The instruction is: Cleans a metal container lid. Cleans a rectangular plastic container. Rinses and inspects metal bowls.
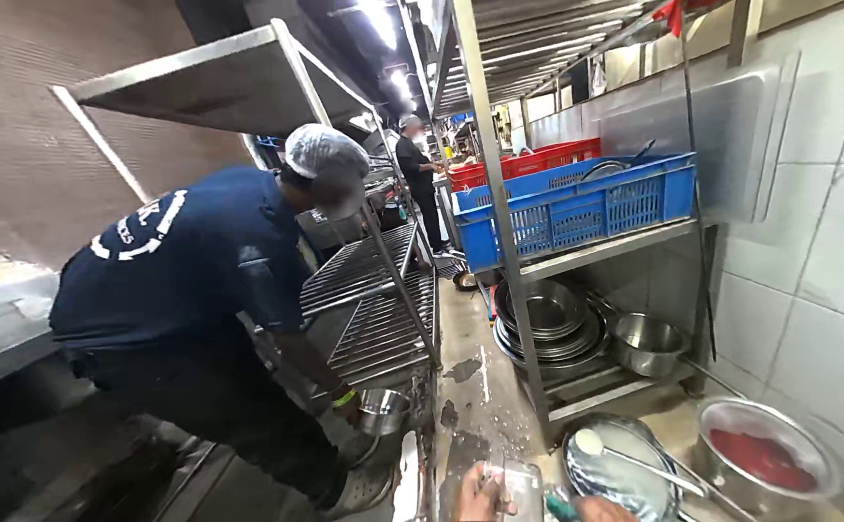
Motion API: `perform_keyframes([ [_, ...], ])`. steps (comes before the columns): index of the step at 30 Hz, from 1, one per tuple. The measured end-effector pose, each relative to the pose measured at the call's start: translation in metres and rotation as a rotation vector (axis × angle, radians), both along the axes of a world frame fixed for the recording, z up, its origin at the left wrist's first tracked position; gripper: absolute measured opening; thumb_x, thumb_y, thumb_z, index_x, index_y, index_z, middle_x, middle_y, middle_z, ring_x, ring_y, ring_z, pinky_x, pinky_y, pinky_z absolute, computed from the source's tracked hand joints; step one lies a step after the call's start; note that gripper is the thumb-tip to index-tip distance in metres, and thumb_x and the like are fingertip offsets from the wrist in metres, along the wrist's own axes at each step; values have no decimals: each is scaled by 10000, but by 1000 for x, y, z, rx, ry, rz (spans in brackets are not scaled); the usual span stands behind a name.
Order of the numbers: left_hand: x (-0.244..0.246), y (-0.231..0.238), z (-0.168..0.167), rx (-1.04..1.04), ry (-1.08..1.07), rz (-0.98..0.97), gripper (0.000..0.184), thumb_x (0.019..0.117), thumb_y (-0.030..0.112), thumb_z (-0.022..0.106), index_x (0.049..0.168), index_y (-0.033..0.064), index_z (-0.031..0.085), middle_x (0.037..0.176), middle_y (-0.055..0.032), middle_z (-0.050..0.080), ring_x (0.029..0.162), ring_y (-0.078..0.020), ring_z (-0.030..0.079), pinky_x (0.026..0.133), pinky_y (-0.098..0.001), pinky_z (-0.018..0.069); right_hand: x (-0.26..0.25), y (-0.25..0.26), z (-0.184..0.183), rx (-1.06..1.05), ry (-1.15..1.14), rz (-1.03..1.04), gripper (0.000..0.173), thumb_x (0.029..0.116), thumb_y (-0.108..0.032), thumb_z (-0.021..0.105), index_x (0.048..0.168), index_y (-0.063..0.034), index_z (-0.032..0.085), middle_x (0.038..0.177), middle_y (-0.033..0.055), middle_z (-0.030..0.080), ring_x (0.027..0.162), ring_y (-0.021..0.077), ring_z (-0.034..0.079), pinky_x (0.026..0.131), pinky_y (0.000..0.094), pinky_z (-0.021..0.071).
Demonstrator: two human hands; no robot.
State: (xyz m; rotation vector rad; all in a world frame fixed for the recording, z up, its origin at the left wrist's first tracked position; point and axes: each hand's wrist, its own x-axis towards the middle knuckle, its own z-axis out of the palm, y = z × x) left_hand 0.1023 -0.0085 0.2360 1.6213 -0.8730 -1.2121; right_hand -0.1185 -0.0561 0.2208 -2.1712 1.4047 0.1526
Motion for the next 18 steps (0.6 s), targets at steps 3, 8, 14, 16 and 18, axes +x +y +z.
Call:
perform_keyframes([
  [3, -5, 8, -28, 8, 23, 85, 180, 1083, 81, 457, 1168, -30, 570, 798, -92, 685, 680, -171, 671, 621, -320, 558, -1, 4, 13, 39, 4, -10, 337, 1014, -329, 562, 1202, -95, 714, 1182, 193, 730, 1148, 403, 682, 919, 632, 532],
  [8, -20, 3, -40, 59, 13, 33, 203, 1097, 114, 454, 1167, -27, 583, 796, -83, 681, 660, -149, 659, 600, -290, 544, -5, 4, 12, 83, 91, -2, 316, 1013, -297, 559, 1206, -86, 692, 1210, 187, 714, 1160, 392, 675, 920, 610, 534],
  [14, -30, -9, -36, 59, -98, -69, 232, 1083, 108, 459, 1215, -23, 598, 855, -91, 685, 732, -163, 683, 700, -336, 584, -6, -2, 10, 67, 143, -26, 305, 1002, -268, 566, 1216, -95, 696, 1213, 178, 719, 1158, 381, 681, 919, 605, 538],
  [16, -29, -11, -37, 49, -149, -90, 247, 1083, 135, 465, 1223, -12, 607, 891, -99, 693, 770, -180, 700, 749, -364, 599, -4, -3, 10, 61, 141, -31, 306, 1007, -269, 564, 1221, -92, 693, 1209, 180, 720, 1159, 382, 682, 922, 604, 537],
  [18, -26, -12, -35, 37, -193, -99, 242, 1077, 144, 471, 1203, -2, 617, 894, -95, 699, 782, -184, 706, 775, -380, 602, -1, -3, 10, 51, 144, -29, 306, 1011, -284, 561, 1212, -93, 692, 1193, 180, 724, 1150, 377, 686, 917, 599, 539],
])
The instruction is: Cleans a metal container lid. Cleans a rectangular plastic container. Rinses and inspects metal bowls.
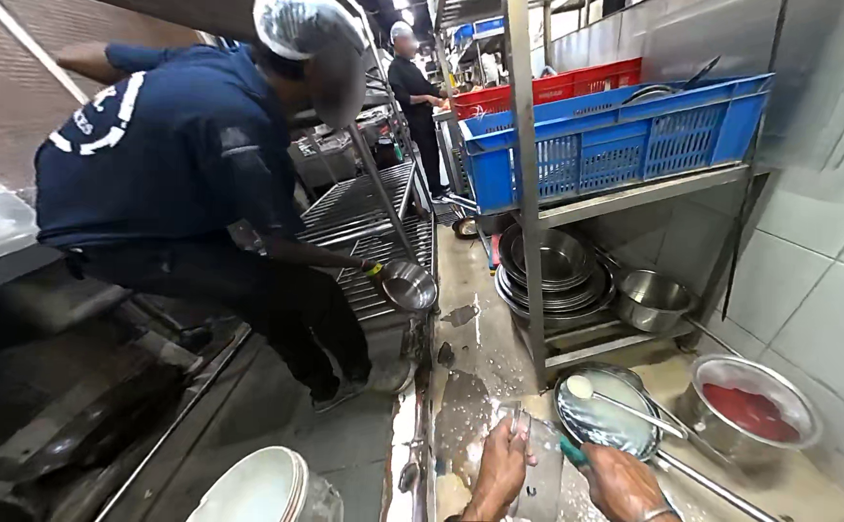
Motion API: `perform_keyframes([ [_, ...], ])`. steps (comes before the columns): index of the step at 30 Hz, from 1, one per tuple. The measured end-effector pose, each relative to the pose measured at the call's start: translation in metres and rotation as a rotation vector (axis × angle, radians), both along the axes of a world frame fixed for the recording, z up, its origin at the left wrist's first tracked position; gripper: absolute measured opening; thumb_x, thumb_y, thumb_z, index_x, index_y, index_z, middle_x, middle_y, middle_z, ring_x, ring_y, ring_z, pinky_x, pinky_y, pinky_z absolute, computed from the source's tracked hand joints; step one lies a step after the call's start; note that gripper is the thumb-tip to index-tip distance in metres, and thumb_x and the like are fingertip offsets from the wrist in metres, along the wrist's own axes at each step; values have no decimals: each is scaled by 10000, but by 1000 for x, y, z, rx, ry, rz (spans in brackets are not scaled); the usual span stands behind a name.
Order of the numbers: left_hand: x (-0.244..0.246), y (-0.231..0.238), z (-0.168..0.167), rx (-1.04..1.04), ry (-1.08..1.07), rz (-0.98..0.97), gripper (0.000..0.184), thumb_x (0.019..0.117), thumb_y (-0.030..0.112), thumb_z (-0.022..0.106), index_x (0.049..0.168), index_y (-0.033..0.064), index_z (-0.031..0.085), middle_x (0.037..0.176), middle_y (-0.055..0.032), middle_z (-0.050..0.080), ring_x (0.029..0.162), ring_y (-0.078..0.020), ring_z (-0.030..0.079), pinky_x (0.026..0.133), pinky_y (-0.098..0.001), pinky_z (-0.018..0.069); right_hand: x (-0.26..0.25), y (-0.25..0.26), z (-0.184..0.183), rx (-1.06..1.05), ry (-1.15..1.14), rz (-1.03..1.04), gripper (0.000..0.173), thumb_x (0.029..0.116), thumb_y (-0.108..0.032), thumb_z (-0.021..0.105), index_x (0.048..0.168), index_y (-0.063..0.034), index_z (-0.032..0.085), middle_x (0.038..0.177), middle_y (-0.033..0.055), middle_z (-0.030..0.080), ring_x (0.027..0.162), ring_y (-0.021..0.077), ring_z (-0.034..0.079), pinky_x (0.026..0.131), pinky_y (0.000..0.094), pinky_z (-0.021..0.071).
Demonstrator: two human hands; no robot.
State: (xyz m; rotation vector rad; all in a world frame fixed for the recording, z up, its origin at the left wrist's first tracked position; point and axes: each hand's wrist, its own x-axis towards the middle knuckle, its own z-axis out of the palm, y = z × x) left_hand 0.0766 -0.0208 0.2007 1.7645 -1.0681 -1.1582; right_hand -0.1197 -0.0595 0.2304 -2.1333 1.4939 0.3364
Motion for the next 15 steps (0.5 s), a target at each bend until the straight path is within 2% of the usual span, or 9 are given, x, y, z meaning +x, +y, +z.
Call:
perform_keyframes([
  [5, 6, 3, 5, -3, -35, -17, 236, 1068, 134, 470, 1186, -5, 620, 897, -95, 710, 803, -184, 718, 803, -383, 606, 6, 1, -5, -2, 30, 20, 323, 1018, -317, 559, 1208, -90, 690, 1188, 183, 726, 1139, 378, 692, 909, 597, 543],
  [10, 9, 7, 7, 11, -23, -18, 208, 1063, 127, 488, 1149, -1, 628, 904, -100, 704, 794, -184, 712, 793, -383, 603, 7, 2, -7, 2, 39, 41, 303, 1006, -289, 574, 1193, -86, 698, 1173, 180, 733, 1123, 386, 697, 902, 597, 545],
  [15, 9, 9, 7, 29, -10, -27, 218, 1069, 122, 475, 1175, -6, 617, 901, -102, 707, 802, -190, 718, 795, -381, 607, 8, 3, -9, 0, 40, 54, 301, 995, -274, 584, 1200, -85, 696, 1173, 183, 731, 1123, 386, 696, 888, 597, 547],
])
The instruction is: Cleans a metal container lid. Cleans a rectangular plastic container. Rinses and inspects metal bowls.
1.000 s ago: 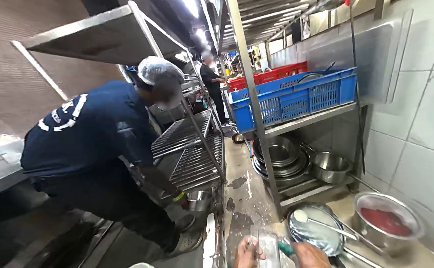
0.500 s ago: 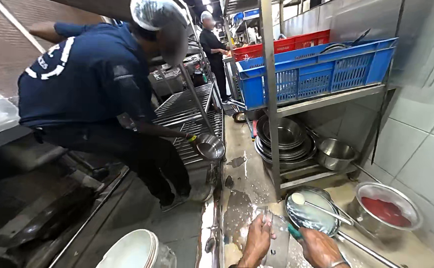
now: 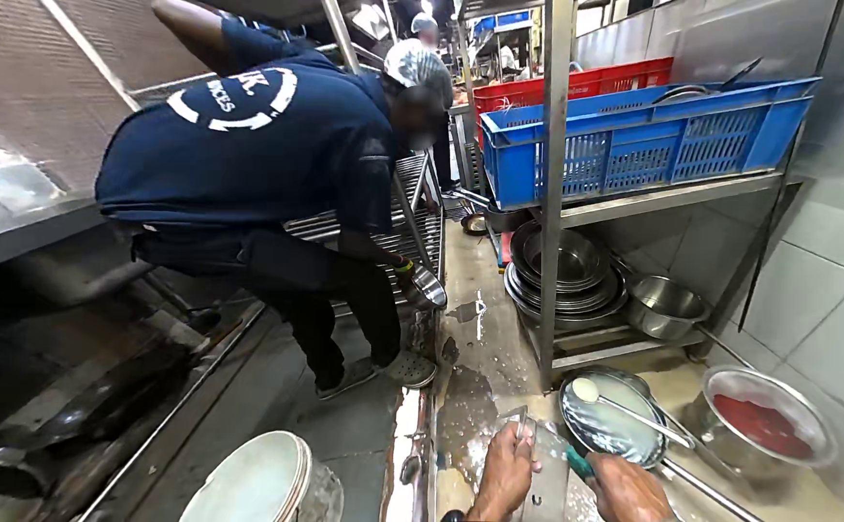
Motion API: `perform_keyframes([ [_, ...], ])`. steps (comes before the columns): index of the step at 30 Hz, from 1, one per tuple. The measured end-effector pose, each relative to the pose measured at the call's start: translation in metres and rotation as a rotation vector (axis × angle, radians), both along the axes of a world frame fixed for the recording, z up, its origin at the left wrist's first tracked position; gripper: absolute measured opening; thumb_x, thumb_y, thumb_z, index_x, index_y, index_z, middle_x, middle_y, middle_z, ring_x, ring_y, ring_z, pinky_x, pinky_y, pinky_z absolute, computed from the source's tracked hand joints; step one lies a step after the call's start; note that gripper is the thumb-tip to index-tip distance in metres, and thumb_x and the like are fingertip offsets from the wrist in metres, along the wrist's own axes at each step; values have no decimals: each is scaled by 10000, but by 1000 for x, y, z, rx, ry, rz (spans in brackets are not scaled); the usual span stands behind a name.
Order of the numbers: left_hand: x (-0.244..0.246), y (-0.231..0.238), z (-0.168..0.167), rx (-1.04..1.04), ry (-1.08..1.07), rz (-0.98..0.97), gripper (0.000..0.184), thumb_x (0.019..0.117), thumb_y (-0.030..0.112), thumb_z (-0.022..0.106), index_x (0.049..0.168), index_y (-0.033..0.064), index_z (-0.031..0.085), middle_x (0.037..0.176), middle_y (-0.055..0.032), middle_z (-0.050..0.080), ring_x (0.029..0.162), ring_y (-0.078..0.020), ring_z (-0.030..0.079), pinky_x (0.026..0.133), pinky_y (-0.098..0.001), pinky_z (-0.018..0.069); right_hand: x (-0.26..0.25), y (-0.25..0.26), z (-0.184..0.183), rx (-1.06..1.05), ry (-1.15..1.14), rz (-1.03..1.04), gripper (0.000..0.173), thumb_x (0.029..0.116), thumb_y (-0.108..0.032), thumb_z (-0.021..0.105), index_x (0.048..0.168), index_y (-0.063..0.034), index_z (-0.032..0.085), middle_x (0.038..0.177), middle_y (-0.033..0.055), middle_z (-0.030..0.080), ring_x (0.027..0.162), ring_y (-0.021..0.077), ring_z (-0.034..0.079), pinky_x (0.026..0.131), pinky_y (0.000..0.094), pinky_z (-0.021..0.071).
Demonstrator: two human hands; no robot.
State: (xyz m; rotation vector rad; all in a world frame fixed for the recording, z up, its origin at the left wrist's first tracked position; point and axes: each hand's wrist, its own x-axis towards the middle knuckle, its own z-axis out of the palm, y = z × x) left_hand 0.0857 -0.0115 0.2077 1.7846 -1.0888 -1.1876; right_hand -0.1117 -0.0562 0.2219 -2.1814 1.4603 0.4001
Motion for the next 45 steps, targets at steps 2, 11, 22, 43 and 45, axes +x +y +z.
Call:
perform_keyframes([
  [2, 0, 0, -2, 0, 4, -3, 225, 1067, 119, 471, 1183, -12, 613, 907, -107, 708, 810, -199, 724, 798, -390, 612, 0, 1, 2, 11, -1, -3, 305, 996, -273, 585, 1212, -86, 694, 1179, 189, 727, 1131, 390, 691, 897, 601, 545],
  [11, -2, 0, -3, -21, -17, -20, 207, 1057, 120, 486, 1149, 1, 629, 898, -94, 696, 785, -177, 712, 787, -371, 610, -1, 3, 5, 7, 9, 8, 297, 993, -264, 583, 1196, -76, 694, 1169, 185, 731, 1128, 394, 693, 899, 600, 544],
  [22, -2, 1, -8, -27, -10, -27, 192, 1052, 116, 484, 1120, 11, 630, 877, -80, 693, 770, -168, 707, 763, -358, 607, 0, 5, 7, 30, 23, 39, 289, 971, -229, 611, 1198, -70, 693, 1181, 193, 726, 1135, 395, 690, 893, 606, 545],
  [43, -2, 2, -7, -14, -32, -49, 211, 1051, 120, 483, 1135, 2, 636, 891, -95, 705, 792, -187, 717, 788, -382, 609, -1, 6, 6, 34, 26, 63, 286, 958, -200, 612, 1199, -65, 685, 1199, 189, 716, 1146, 386, 683, 889, 594, 548],
  [45, -2, 2, -7, -15, -33, -54, 210, 1048, 124, 486, 1131, 4, 637, 890, -95, 702, 786, -186, 715, 783, -382, 609, -1, 6, 7, 37, 25, 64, 279, 958, -191, 611, 1195, -64, 684, 1195, 187, 716, 1142, 388, 683, 888, 593, 548],
])
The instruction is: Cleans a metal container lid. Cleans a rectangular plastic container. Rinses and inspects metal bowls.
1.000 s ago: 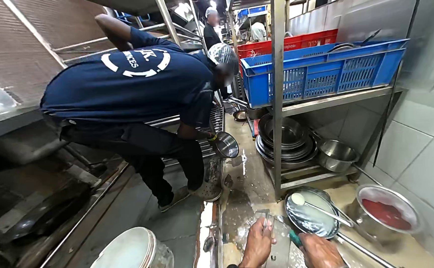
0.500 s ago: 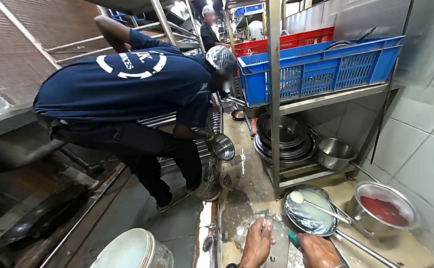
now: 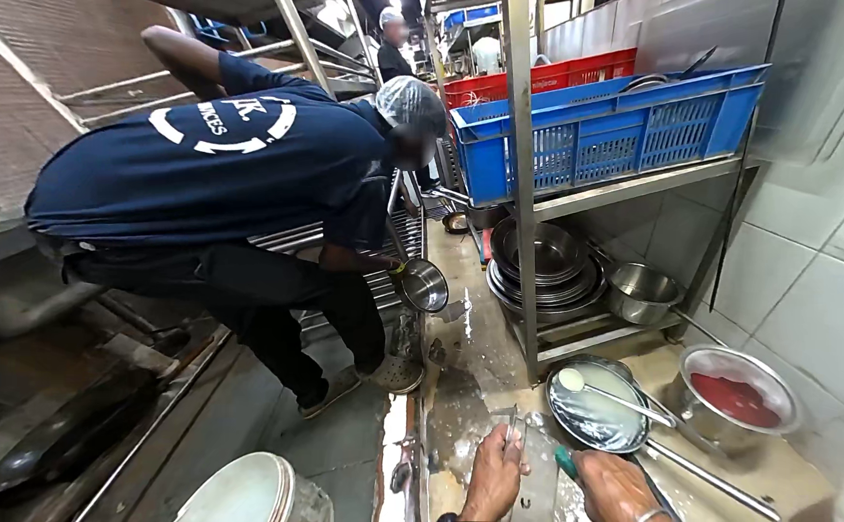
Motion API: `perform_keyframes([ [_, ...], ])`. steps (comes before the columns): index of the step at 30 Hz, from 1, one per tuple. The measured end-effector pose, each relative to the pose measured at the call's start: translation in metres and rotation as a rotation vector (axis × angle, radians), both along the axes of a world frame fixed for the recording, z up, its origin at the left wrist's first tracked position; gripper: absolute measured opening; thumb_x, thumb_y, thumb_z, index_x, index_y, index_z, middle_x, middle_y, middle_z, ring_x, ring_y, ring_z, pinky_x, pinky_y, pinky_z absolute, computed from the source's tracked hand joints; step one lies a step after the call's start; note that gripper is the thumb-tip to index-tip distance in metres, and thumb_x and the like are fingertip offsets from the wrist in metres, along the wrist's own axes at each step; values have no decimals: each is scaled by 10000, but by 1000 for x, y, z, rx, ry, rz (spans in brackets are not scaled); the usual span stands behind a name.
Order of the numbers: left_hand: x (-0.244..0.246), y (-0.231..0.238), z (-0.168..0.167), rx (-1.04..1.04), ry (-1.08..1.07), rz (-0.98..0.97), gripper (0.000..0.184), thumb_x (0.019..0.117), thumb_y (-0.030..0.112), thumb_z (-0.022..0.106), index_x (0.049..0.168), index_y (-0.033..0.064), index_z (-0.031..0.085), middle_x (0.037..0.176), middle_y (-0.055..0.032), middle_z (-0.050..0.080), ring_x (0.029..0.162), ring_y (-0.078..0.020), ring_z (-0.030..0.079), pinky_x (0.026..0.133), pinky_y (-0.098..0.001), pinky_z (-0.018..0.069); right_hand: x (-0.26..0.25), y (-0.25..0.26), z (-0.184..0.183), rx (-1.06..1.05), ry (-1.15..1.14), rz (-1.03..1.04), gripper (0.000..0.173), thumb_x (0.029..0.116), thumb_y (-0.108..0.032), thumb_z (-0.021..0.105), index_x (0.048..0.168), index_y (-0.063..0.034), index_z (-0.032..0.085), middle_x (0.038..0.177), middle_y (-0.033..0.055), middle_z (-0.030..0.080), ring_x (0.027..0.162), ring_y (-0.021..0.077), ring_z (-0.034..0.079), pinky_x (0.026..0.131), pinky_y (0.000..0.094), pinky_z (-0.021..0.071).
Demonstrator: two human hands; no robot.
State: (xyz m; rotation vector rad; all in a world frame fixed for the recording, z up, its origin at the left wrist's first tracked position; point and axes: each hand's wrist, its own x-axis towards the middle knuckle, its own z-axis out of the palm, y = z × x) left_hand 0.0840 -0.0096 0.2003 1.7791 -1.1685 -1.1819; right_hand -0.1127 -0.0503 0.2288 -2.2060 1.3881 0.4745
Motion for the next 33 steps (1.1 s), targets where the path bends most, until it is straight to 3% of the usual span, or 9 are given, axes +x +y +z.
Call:
perform_keyframes([
  [13, -3, 0, 4, 17, -19, -24, 202, 1059, 137, 491, 1138, 16, 632, 882, -82, 695, 780, -174, 707, 779, -372, 603, -3, 0, -3, 5, 20, 8, 286, 949, -207, 626, 1198, -78, 686, 1185, 179, 723, 1133, 382, 689, 884, 592, 549],
  [19, -1, 2, 5, 44, -33, -40, 246, 1067, 147, 485, 1207, 1, 626, 962, -119, 710, 838, -209, 721, 824, -405, 604, -2, 4, -1, 2, 12, 6, 284, 952, -194, 628, 1199, -67, 690, 1184, 193, 721, 1126, 396, 688, 885, 613, 544],
  [33, 2, 5, 3, 45, -48, -60, 232, 1066, 161, 483, 1172, 14, 628, 925, -102, 709, 816, -198, 719, 812, -394, 603, -1, 7, -5, -12, 14, 36, 270, 948, -194, 628, 1177, -71, 699, 1163, 188, 728, 1114, 395, 693, 873, 602, 549],
])
